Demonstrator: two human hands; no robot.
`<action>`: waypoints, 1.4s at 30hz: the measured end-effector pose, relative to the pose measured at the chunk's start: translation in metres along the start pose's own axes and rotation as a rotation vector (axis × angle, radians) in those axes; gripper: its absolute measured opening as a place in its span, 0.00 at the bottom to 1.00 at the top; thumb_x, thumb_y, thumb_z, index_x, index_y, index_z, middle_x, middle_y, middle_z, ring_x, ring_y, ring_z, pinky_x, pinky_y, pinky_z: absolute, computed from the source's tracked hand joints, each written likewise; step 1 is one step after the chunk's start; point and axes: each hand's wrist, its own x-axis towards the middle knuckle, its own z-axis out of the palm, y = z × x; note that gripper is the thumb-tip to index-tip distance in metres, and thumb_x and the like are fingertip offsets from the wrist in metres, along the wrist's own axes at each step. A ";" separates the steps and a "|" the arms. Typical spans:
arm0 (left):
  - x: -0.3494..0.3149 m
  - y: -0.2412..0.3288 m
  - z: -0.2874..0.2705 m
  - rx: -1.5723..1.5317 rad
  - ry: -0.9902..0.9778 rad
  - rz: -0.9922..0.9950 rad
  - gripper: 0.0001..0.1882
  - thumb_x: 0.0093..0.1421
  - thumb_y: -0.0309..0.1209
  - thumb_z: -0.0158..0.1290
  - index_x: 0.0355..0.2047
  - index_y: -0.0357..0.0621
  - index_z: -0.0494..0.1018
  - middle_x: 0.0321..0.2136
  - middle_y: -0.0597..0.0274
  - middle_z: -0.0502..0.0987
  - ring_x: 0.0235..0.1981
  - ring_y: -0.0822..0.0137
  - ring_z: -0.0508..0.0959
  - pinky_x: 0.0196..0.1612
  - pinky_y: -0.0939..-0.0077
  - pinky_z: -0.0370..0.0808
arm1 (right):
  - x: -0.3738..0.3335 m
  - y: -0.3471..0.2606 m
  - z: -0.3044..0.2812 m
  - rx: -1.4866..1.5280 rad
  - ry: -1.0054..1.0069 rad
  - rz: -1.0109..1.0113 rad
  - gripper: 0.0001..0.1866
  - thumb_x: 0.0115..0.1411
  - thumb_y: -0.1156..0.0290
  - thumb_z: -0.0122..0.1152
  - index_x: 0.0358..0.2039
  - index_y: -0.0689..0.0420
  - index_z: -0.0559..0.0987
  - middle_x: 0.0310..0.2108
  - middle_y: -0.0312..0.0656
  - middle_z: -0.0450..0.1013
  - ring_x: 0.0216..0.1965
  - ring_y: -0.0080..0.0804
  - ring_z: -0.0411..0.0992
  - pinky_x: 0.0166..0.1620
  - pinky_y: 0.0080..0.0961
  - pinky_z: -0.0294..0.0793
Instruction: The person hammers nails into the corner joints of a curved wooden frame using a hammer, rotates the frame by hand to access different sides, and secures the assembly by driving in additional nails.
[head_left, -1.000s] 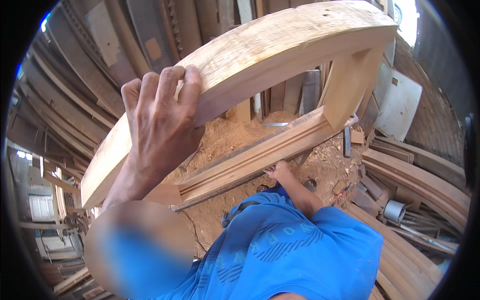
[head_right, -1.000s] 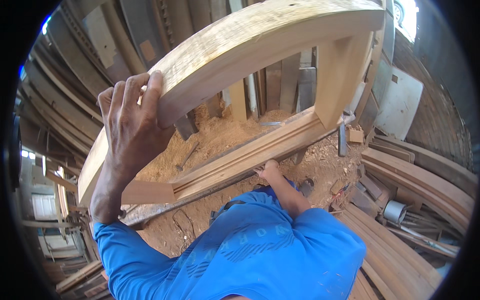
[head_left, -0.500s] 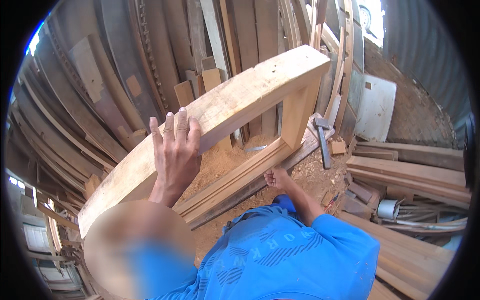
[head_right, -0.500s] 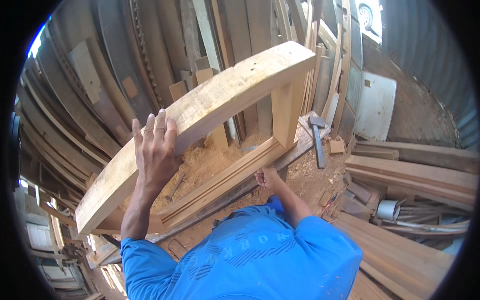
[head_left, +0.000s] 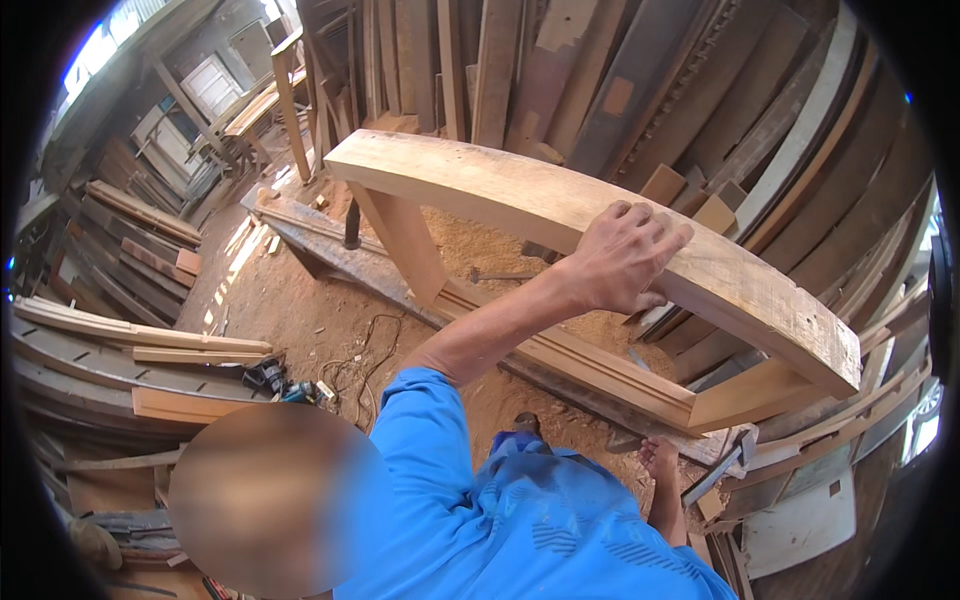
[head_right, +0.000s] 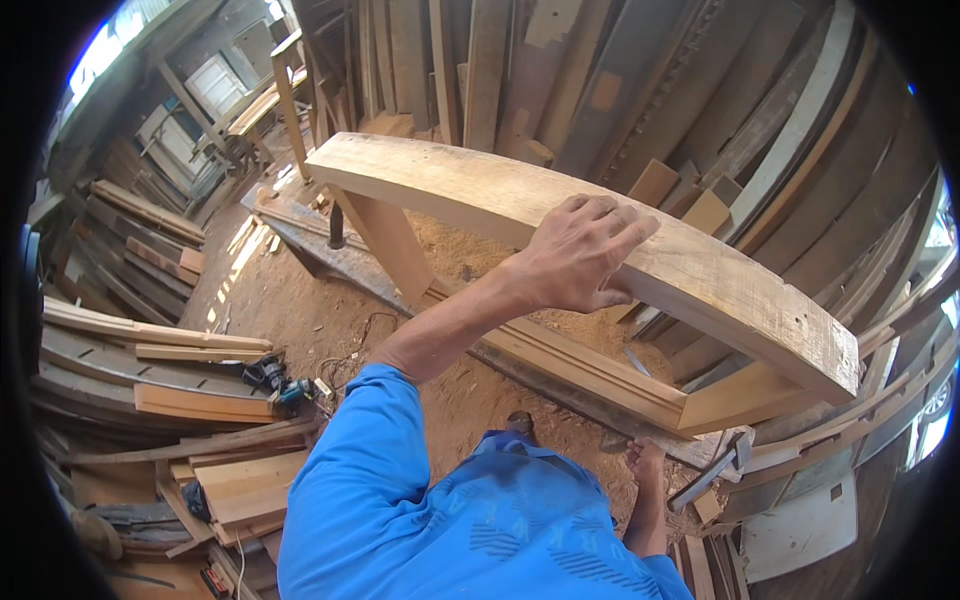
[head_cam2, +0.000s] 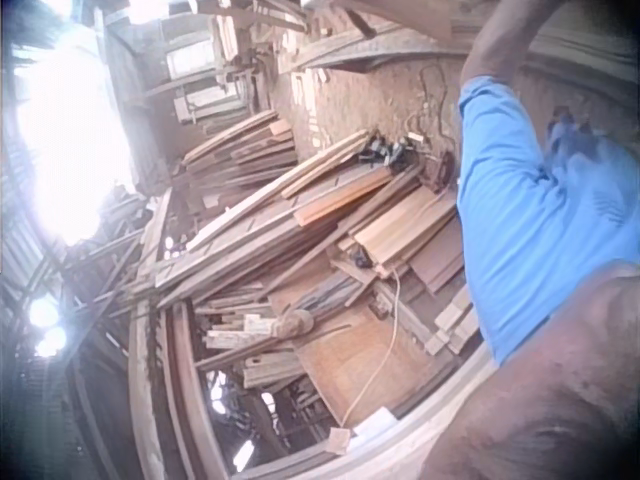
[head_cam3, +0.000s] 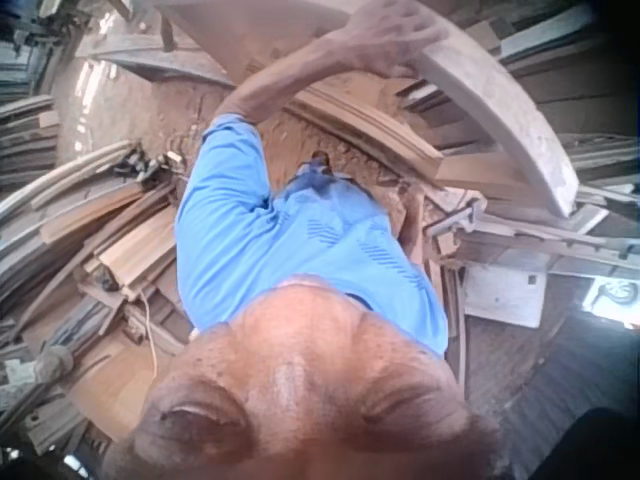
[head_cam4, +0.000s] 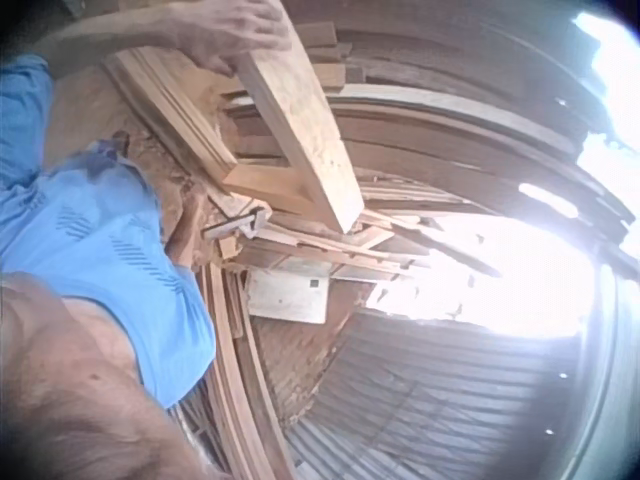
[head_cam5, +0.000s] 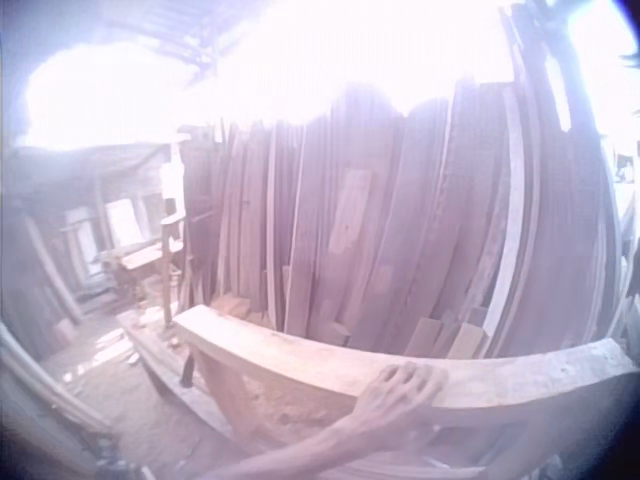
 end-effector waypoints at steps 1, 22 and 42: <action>-0.004 -0.001 -0.004 -0.021 0.054 -0.045 0.48 0.48 0.50 0.69 0.64 0.42 0.63 0.50 0.44 0.77 0.53 0.51 0.76 0.60 0.55 0.69 | -0.002 -0.002 0.003 -0.032 -0.005 0.000 0.11 0.66 0.61 0.53 0.37 0.55 0.77 0.31 0.41 0.78 0.27 0.33 0.73 0.34 0.36 0.77; -0.211 -0.264 -0.129 0.200 0.371 -0.202 0.50 0.54 0.66 0.59 0.69 0.54 0.58 0.70 0.49 0.56 0.71 0.48 0.56 0.71 0.46 0.53 | 0.024 0.088 0.168 -0.444 0.003 -0.044 0.07 0.62 0.68 0.53 0.32 0.55 0.78 0.22 0.40 0.74 0.19 0.32 0.73 0.21 0.32 0.73; -0.246 -0.291 -0.151 0.305 0.469 -0.114 0.25 0.50 0.30 0.69 0.49 0.43 0.78 0.52 0.52 0.80 0.55 0.50 0.76 0.61 0.57 0.72 | -0.061 0.132 0.245 -0.293 0.166 -0.269 0.09 0.65 0.70 0.51 0.31 0.59 0.78 0.26 0.43 0.77 0.23 0.30 0.75 0.23 0.26 0.73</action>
